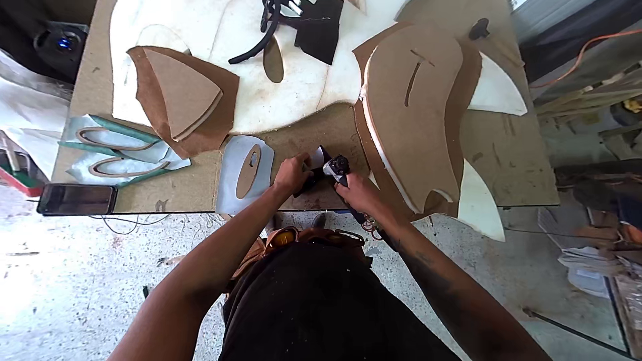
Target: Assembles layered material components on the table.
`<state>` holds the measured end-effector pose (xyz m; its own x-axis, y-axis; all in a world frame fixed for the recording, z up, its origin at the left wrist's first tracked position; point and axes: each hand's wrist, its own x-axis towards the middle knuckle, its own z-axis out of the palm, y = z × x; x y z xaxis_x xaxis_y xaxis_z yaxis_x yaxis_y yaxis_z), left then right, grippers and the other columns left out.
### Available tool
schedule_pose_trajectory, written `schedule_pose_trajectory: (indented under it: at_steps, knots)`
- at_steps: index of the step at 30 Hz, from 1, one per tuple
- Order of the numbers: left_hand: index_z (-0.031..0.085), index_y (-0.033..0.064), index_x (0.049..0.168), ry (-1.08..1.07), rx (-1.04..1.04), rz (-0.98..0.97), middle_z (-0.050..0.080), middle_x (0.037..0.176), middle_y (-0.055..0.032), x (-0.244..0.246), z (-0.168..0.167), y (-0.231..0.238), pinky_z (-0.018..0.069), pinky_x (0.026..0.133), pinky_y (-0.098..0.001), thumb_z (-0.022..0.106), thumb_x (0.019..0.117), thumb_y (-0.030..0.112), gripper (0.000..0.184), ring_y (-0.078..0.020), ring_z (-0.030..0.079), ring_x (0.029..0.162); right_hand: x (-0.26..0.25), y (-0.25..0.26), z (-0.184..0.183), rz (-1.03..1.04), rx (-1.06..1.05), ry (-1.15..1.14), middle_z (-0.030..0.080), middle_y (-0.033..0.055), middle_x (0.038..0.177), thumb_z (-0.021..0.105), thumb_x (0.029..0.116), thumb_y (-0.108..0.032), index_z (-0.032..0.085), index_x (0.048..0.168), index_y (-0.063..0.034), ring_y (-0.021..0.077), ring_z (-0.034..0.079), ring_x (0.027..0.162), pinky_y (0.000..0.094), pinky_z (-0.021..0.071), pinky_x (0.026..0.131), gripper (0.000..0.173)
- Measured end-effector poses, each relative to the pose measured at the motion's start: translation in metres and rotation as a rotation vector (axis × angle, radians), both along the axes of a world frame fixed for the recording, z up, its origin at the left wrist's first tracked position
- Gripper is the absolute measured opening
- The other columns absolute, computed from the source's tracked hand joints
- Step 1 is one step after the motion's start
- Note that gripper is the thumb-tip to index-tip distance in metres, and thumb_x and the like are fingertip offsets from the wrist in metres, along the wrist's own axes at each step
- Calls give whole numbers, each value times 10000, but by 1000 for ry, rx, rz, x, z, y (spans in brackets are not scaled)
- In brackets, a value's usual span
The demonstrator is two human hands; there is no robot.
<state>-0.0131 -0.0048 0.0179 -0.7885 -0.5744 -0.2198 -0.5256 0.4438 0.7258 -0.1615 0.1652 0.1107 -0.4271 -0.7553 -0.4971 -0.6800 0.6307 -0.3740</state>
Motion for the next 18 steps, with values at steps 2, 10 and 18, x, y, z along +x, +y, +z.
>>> schedule_pose_trajectory:
  at_steps: [2,10,18]
  knots:
    - [705,160,1099,16,-168,-67,662,1206,-39,3,9,13,606,879,-504,730,920,186,182,-233,679,1046,2,-4,6,34,2,6,657,106,819,579,1004,-305,631,1043,-92,272,680,738,518,573,662,222]
    - [755,241,981,-257,-395,45,667,1094,-13,7,15,61,512,906,-515,743,877,337,142,-240,625,1092,-4,-2,5,43,-10,-4,668,108,866,591,979,-282,563,1209,-97,286,697,798,514,577,679,296]
    - [768,240,969,-380,-259,127,695,1105,-10,-8,23,58,500,925,-553,662,931,375,176,-235,648,1081,-12,3,-2,68,-40,-40,664,100,853,572,985,-282,528,1244,-105,284,698,785,508,575,666,317]
